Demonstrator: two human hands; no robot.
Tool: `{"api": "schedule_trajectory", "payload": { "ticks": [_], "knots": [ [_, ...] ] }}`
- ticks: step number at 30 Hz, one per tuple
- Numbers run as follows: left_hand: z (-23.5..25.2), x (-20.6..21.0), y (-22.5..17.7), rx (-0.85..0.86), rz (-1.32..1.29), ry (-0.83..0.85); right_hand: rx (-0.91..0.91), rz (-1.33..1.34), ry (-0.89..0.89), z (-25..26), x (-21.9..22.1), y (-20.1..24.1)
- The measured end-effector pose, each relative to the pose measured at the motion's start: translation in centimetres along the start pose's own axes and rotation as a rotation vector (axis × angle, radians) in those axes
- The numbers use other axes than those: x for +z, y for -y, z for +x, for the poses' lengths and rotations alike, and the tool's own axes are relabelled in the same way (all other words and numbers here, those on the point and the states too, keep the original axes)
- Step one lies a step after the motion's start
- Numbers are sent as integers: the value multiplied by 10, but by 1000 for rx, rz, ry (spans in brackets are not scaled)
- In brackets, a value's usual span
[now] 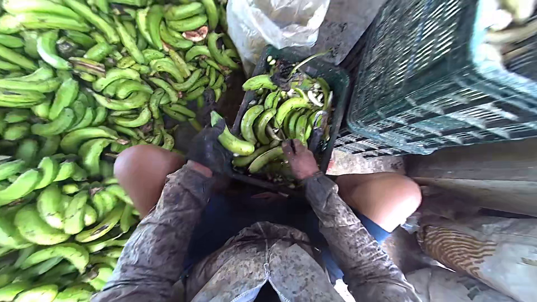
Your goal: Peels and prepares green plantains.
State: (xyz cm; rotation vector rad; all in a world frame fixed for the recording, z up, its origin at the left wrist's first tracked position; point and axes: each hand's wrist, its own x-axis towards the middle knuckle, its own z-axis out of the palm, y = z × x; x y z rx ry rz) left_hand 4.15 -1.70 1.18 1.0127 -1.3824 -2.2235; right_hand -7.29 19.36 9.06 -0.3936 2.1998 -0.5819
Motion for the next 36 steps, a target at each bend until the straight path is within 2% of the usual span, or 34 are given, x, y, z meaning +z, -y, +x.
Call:
{"api": "schedule_trajectory", "payload": {
  "ticks": [2,4,6,9,14,18,21,24,27,28,30,33,36],
  "knots": [
    [6,11,6,-119,-25,77,-36,-4,-155,-5,-36,-9],
    [8,28,14,-148,-120,108,-78,10,-471,47,-48,-49],
    [9,36,20,-172,-149,168,11,2,-605,97,-72,-74],
    [14,43,31,-184,-94,157,158,-64,-601,152,-98,-85],
    [22,44,42,-186,-50,148,185,-195,-663,218,-119,-80],
    [26,52,40,-194,-2,128,230,-334,-607,249,-136,-88],
    [33,62,39,-146,-5,126,136,-345,-647,247,-142,-89],
    [39,67,41,-84,-62,161,42,-279,-663,202,-131,-77],
    [43,72,38,-108,-64,82,124,-249,-414,143,-98,-74],
    [44,71,38,-120,-44,41,195,-239,-315,134,-82,-80],
    [44,68,37,-137,25,4,307,-183,-231,127,-44,-94],
    [43,62,41,-94,118,4,361,-43,-349,141,-9,-111],
    [40,57,44,-71,174,33,239,6,-505,133,-6,-118]
  ]
}}
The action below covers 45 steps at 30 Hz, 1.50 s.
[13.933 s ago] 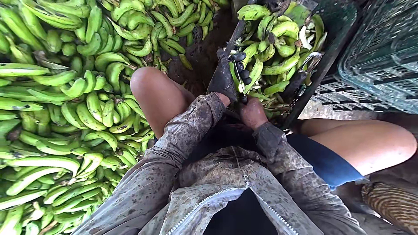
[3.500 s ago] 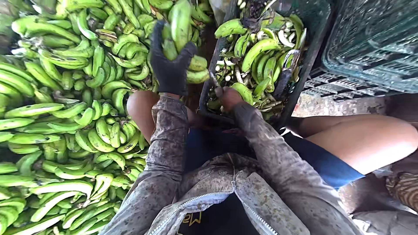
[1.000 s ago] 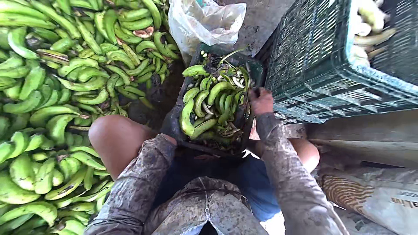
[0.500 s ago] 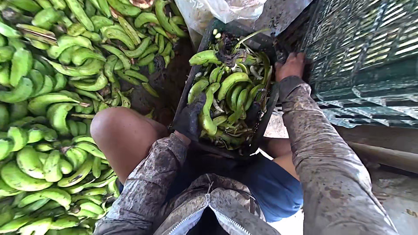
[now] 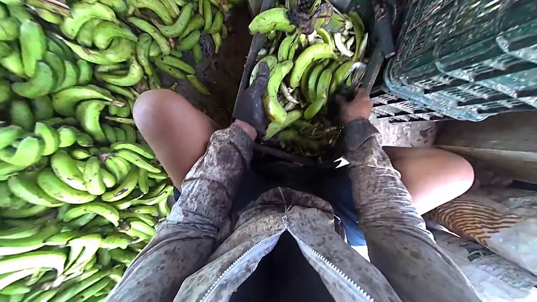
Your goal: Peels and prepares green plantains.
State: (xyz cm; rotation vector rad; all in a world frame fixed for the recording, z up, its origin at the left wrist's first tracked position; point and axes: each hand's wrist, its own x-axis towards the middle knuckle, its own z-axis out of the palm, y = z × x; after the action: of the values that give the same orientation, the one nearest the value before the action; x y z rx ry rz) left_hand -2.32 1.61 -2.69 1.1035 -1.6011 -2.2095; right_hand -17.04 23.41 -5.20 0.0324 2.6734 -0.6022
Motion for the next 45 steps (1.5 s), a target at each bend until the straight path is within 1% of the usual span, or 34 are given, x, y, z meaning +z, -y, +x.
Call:
{"api": "schedule_trajectory", "payload": {
  "ticks": [2,4,5,6,8,9,11,13,15,16,19,20,21,22,24,25,26,28,29,30,31,32,33,35,37,39,40,42,44,45],
  "knots": [
    [-8,0,-4,12,-13,16,-202,89,-104,-17,-17,-3],
    [-9,0,-7,29,-103,46,-443,280,-168,-31,-37,2],
    [-9,-2,-6,28,-143,71,-541,405,-142,-41,-45,7],
    [-9,-3,-4,27,-163,89,-601,522,-69,-53,-51,12],
    [-8,-5,-2,6,-201,108,-631,620,157,-79,-52,19],
    [-7,-5,-1,-12,-226,121,-628,583,255,-90,-48,23],
    [-5,-6,0,-56,-263,151,-642,387,328,-104,-35,24],
    [-6,-6,-1,-51,-264,164,-716,276,285,-110,-20,21],
    [-2,-11,-3,10,-234,222,-744,287,227,-110,-4,17],
    [-3,-10,-3,14,-221,200,-755,307,214,-112,3,15],
    [-2,-9,-7,34,-158,178,-841,284,252,-119,12,18],
    [-3,-6,-6,25,-138,156,-850,233,269,-119,15,20],
    [-4,-3,-6,28,-83,163,-837,168,281,-117,16,24],
    [-10,3,-7,18,3,131,-813,115,278,-110,15,28],
    [-24,9,-12,81,281,158,-757,44,183,-88,11,34],
    [-30,9,-13,114,328,183,-703,17,131,-76,7,37],
    [-35,7,-14,116,323,190,-610,10,91,-66,1,40],
    [-48,-3,-15,94,254,280,-390,43,10,-46,-15,40],
    [-48,-9,-14,72,156,341,-323,63,-32,-35,-23,40],
    [-45,-11,-8,3,-32,366,-312,81,-64,-30,-28,39],
    [-41,-15,0,-61,-214,395,-352,90,-73,-34,-28,36],
    [-34,-18,3,-90,-316,416,-429,109,-64,-40,-26,36],
    [-28,-17,1,-99,-323,375,-521,133,-46,-46,-24,39],
    [-20,-16,-10,-36,-167,237,-667,211,40,-63,-13,44],
    [-14,-13,-16,47,17,28,-763,282,141,-81,2,46],
    [-13,-15,-18,103,132,-61,-846,322,264,-99,11,46],
    [-11,-16,-18,123,125,-74,-875,320,315,-105,13,47],
    [-13,-14,-20,97,52,-18,-856,253,356,-104,14,51],
    [-26,-12,-21,7,43,162,-736,157,307,-84,5,56],
    [-29,-12,-18,-52,33,259,-676,127,248,-70,-1,57]
  ]
}}
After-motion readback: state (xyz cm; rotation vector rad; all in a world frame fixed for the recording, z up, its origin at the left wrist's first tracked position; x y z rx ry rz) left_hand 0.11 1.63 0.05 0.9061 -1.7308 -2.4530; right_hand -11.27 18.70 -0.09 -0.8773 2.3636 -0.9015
